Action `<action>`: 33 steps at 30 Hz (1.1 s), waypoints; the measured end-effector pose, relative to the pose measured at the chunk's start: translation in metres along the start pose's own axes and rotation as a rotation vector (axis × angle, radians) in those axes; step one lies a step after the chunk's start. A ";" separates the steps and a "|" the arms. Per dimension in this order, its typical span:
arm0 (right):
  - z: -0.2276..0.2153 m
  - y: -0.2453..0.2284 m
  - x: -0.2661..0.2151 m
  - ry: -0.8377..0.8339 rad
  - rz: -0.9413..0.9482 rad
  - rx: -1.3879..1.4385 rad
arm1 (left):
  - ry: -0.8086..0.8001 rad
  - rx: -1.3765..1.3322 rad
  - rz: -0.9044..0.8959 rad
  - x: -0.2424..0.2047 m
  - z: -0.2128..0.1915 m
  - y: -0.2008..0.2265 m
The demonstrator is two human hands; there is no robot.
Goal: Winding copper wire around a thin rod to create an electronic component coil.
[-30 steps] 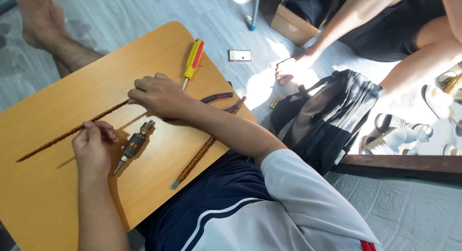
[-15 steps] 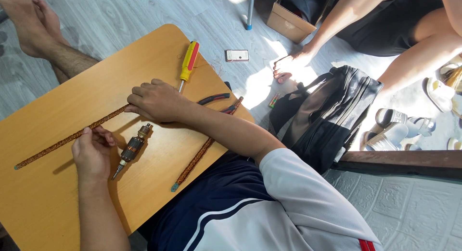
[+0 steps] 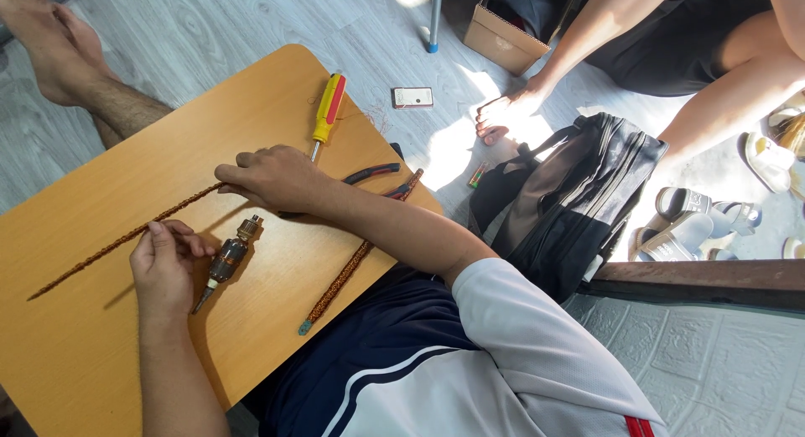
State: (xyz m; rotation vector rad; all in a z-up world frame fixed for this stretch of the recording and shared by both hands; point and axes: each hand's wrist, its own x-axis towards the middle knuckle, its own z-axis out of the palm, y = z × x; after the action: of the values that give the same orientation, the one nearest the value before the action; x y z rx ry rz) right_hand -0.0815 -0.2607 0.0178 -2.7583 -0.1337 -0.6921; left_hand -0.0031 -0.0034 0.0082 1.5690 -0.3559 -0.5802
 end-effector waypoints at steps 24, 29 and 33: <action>0.002 0.004 -0.001 -0.045 -0.049 0.021 | 0.023 -0.070 -0.057 0.001 -0.002 -0.001; -0.001 -0.001 0.000 0.014 -0.067 -0.011 | 0.019 -0.157 -0.057 0.006 -0.008 -0.011; -0.006 -0.005 0.001 0.004 -0.004 0.021 | 0.003 -0.131 -0.074 0.008 -0.011 -0.014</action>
State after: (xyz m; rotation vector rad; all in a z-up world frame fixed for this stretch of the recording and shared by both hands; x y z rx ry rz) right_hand -0.0843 -0.2581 0.0248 -2.7374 -0.1441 -0.6931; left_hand 0.0079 0.0021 -0.0069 1.4614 -0.2528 -0.6461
